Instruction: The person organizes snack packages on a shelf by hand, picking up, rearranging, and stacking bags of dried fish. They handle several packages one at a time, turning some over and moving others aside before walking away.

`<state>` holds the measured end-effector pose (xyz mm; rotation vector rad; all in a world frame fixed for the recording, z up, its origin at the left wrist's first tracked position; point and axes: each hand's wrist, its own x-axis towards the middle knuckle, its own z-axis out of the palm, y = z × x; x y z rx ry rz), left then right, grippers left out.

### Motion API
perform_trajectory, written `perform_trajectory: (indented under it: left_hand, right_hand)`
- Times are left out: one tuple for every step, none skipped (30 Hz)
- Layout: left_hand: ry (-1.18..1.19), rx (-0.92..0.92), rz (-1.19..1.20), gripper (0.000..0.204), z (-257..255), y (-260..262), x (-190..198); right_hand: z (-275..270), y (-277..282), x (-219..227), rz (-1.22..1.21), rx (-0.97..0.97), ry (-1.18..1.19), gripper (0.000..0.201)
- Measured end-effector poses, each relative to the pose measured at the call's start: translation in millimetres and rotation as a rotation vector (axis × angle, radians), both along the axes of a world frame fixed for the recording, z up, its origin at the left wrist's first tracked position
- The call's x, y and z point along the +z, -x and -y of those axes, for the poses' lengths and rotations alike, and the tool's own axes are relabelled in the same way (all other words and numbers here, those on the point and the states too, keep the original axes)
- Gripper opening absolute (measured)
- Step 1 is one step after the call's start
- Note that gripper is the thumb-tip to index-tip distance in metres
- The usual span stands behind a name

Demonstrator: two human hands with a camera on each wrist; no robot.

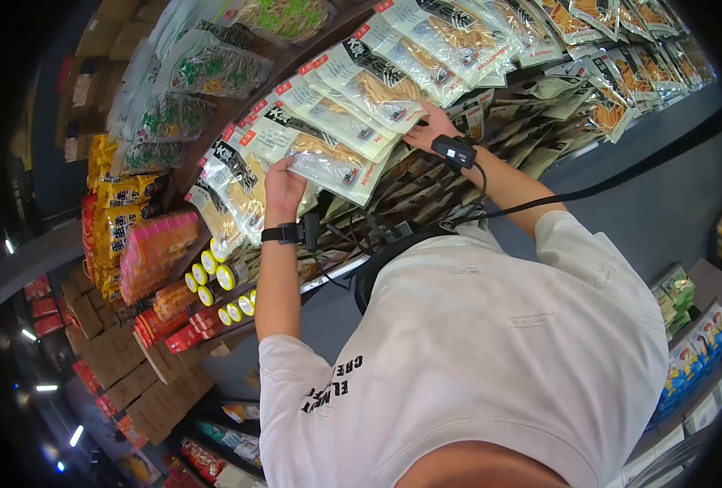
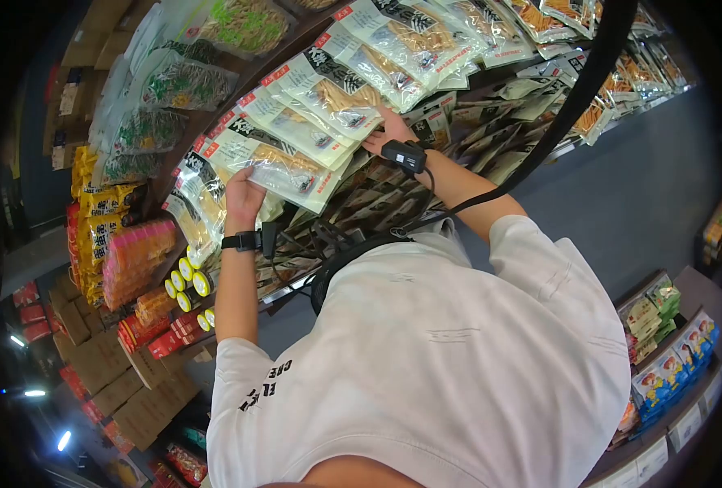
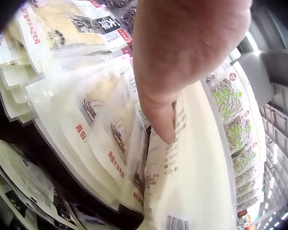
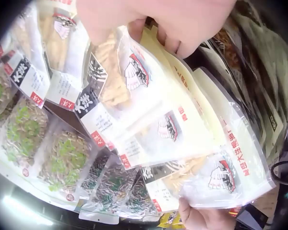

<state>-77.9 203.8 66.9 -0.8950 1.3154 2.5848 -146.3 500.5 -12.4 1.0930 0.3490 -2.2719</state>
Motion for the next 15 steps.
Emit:
perform_trajectory:
  left_hand:
    - [-0.062,-0.015,-0.006,0.031,0.5,3.1,-0.4]
    - [-0.059,-0.014,-0.005,0.031,-0.5,7.0,-2.8]
    - [-0.069,-0.004,0.001,0.033,-2.9,11.4,-6.4]
    - [-0.079,0.006,0.003,0.035,-4.7,16.1,-10.4]
    - [-0.077,0.008,0.002,0.035,-4.4,19.4,-15.8]
    - [-0.14,-0.018,-0.005,0.036,-5.4,23.9,-20.7]
    - [-0.201,-0.047,-0.012,0.038,-5.6,28.3,-24.9]
    - [-0.198,-0.054,-0.014,0.038,-11.5,32.1,-23.4]
    - [-0.189,-0.041,0.008,0.041,-19.3,35.2,-23.3]
    - [-0.181,-0.029,0.031,0.046,-26.3,37.9,-22.9]
    - [-0.18,-0.036,0.029,0.046,-30.1,42.0,-24.4]
    - [-0.18,-0.084,-0.037,0.05,-33.9,47.6,-25.7]
    - [-0.18,-0.128,-0.102,0.055,-37.1,49.5,-27.2]
    - [-0.181,-0.129,-0.103,0.055,-44.6,50.4,-21.5]
    - [-0.124,-0.129,-0.067,0.057,-53.7,52.7,-11.0]
  right_hand:
    - [2.2,3.4,-9.1,-0.001,-0.001,0.003,0.057]
    - [7.3,8.6,-27.1,-0.157,-0.033,0.186,0.053]
    - [12.3,13.1,-43.5,-0.312,-0.063,0.37,0.049]
    - [14.5,18.8,-53.1,-0.302,-0.013,0.424,0.044]
    - [21.3,25.2,-66.6,-0.303,-0.012,0.427,0.044]
    - [29.0,32.6,-76.2,-0.35,0.037,0.458,0.043]
    - [35.9,39.0,-85.6,-0.398,0.082,0.489,0.041]
    - [34.6,34.6,-60.5,-0.549,0.2,0.336,0.032]
    - [41.8,36.8,-65.3,-0.552,0.193,0.336,0.032]
    - [49.3,37.3,-69.9,-0.38,0.244,0.178,0.026]
    - [54.6,38.4,-68.4,-0.206,0.292,0.02,0.021]
    - [58.6,35.7,-67.6,-0.29,0.275,-0.074,0.017]
    - [61.6,37.3,-66.3,-0.292,0.273,-0.076,0.017]
    - [66.8,40.5,-76.9,-0.372,0.344,-0.172,0.019]
    - [66.9,38.6,-54.3,-0.453,0.414,-0.27,0.021]
